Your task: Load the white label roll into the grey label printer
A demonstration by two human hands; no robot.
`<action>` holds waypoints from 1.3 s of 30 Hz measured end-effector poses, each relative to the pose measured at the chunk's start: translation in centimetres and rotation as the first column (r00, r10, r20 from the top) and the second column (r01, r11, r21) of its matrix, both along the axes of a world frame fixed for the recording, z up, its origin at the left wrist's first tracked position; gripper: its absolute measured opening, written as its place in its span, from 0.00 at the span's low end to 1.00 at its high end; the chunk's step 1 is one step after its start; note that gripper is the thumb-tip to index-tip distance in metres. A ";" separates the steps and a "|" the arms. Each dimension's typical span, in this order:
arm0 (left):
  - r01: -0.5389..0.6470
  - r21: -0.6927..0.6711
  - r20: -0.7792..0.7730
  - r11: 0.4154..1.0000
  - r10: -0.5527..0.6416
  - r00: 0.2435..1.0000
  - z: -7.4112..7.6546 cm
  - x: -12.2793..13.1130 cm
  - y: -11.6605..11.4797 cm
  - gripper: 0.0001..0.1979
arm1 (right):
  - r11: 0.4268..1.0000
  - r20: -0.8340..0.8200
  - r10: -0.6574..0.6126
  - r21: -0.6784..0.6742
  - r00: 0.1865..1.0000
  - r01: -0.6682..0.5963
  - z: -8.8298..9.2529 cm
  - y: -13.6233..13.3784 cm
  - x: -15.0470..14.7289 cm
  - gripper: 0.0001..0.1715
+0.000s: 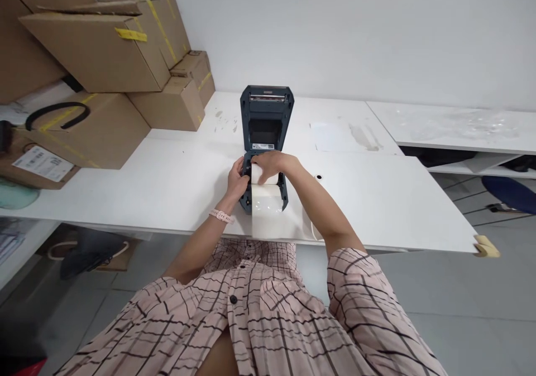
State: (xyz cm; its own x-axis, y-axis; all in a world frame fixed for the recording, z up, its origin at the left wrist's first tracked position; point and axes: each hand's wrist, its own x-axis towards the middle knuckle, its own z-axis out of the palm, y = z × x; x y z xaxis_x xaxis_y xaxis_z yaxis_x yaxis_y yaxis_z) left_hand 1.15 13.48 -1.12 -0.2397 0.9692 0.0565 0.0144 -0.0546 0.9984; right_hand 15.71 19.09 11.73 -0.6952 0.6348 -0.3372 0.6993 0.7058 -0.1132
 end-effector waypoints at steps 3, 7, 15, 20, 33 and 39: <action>0.006 0.005 0.001 1.000 -0.006 1.000 -0.1 0.0 0.0 0.41 | 0.998 -0.171 0.011 0.060 0.985 -0.001 -1.5 -0.7 1.8 0.39; 0.004 0.000 -0.008 1.000 -0.004 1.000 -0.1 0.0 -0.1 0.41 | 0.991 -0.353 -0.004 0.124 0.936 0.051 -3.8 -4.3 4.3 0.28; -0.001 -0.008 -0.011 1.000 0.001 1.000 -0.3 -0.2 -0.2 0.41 | 0.947 -0.531 -0.074 0.228 0.844 0.226 -7.9 -14.1 5.2 0.28; 0.010 -0.001 0.012 1.000 -0.010 1.000 0.4 -0.1 -0.5 0.40 | 0.910 -0.588 -0.102 0.270 0.802 0.314 -9.7 -16.5 4.4 0.28; 0.174 -0.002 0.035 0.985 -0.174 0.984 0.3 -1.1 -1.9 0.36 | 0.916 -0.654 -0.169 0.172 0.738 0.362 -9.5 -16.8 4.3 0.26; 0.188 -0.024 0.054 0.982 -0.186 0.981 0.4 -1.5 -2.2 0.37 | 0.939 -0.634 -0.165 0.134 0.756 0.318 -9.2 -16.5 4.9 0.26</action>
State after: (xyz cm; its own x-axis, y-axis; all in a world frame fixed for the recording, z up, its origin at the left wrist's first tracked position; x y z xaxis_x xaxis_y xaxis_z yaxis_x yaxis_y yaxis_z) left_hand -0.32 11.26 -0.77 -0.0560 0.9982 0.0200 -0.0444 -0.0225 0.9988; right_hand 20.57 2.59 2.52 -0.5168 0.8127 0.2691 0.6880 0.5813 -0.4345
